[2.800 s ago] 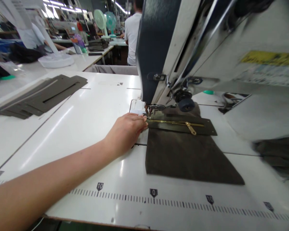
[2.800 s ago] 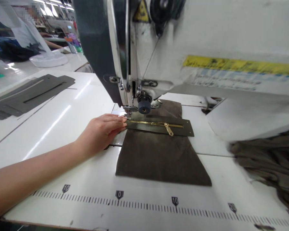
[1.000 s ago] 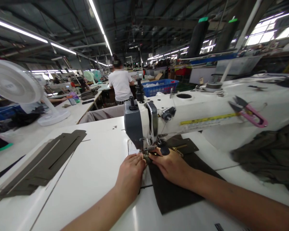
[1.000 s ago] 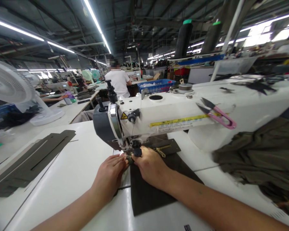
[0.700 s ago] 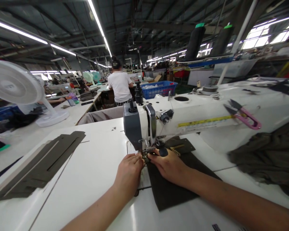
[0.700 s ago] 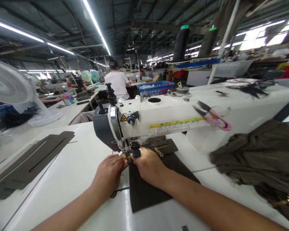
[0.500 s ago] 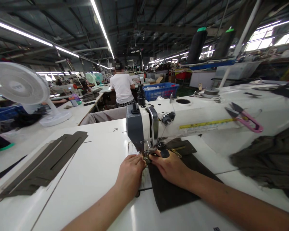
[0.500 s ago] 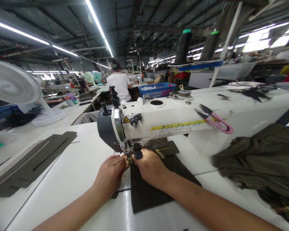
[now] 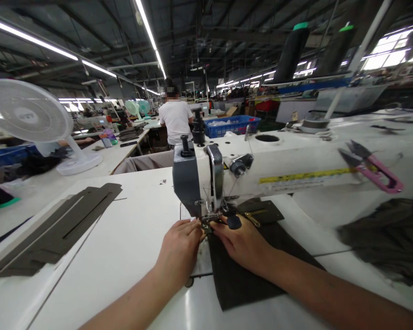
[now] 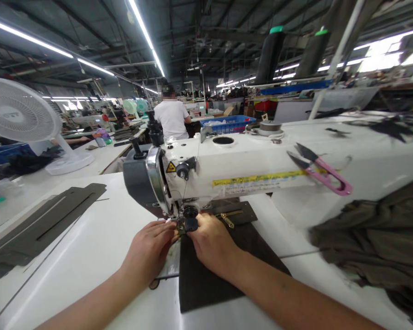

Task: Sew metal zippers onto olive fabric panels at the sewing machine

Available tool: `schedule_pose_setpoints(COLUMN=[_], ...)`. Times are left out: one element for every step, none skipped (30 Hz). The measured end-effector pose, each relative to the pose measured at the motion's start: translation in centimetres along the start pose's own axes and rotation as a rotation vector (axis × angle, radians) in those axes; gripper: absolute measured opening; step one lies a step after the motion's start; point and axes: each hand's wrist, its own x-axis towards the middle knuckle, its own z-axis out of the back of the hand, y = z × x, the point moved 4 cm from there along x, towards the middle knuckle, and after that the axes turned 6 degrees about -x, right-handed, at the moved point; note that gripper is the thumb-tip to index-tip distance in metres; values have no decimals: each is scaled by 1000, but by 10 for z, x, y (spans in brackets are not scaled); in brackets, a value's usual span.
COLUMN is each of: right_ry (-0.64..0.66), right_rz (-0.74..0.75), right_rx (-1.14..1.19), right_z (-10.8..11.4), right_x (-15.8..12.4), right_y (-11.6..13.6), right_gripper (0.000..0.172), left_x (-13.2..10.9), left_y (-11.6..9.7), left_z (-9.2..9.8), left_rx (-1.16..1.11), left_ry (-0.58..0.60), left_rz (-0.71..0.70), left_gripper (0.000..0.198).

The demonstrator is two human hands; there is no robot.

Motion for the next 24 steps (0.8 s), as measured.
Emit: schedule_pose_setpoints(right_ry=[-3,-5,-7,-11,-14,-17,-19,-19,-17,-14,-12,-7,5,21,40,62,84,102,115,126,135,140,138,133], right_rz=[-2,-3,-4,-6,-9,-13,-15,-18,-20,-24,-32,-42,-52,-65,-84,-111,-141,-173,-204,-231,-249,-263,-272,-276], right_rx=[8,18,29,36,41,44,48,54,60,66,66,61,52,38,17,-10,-44,-82,-120,-154,-182,-205,-225,-244], right_z=[0,0,1,1,1,1,1,1,1,0,-1,-2,-2,-3,-3,-3,-3,-2,-1,0,2,3,5,7], right_x=[0,0,-1,-1,-1,-1,-1,-1,-2,-2,-2,-2,-2,-1,-1,0,0,-1,-4,-8,-13,-21,-29,-39], right_y=[0,1,1,1,2,2,2,2,2,2,2,2,2,2,1,1,0,-1,-2,-2,-1,1,5,11], right_gripper=[25,24,23,23,22,21,21,21,21,22,22,22,22,22,21,22,27,34,42,50,56,60,63,65], left_x=[-1,-2,-3,-4,-5,-6,-6,-6,-6,-6,-6,-5,-5,-4,-4,-4,-4,-4,-6,-8,-10,-14,-18,-23], left_y=[0,0,0,0,0,0,-1,-1,-1,-1,-1,0,1,1,2,2,3,3,2,0,-3,-8,-14,-22], left_z=[0,0,0,0,0,0,-1,-1,-1,-1,-1,-1,-1,-1,0,1,2,3,4,5,6,6,6,6], left_rx=[-7,-15,-22,-26,-28,-28,-29,-31,-34,-36,-36,-34,-32,-30,-27,-17,4,43,96,155,209,249,268,260], left_ry=[2,2,3,5,7,5,3,-1,-7,-10,-10,-8,-4,2,7,12,19,28,44,66,96,130,165,203], left_rz=[-2,-3,-5,-6,-6,-6,-8,-10,-12,-10,-8,-3,3,7,13,27,54,94,138,181,214,231,234,229], left_gripper=[17,17,17,17,18,18,18,18,17,17,17,17,17,18,18,19,19,18,18,19,24,31,37,41])
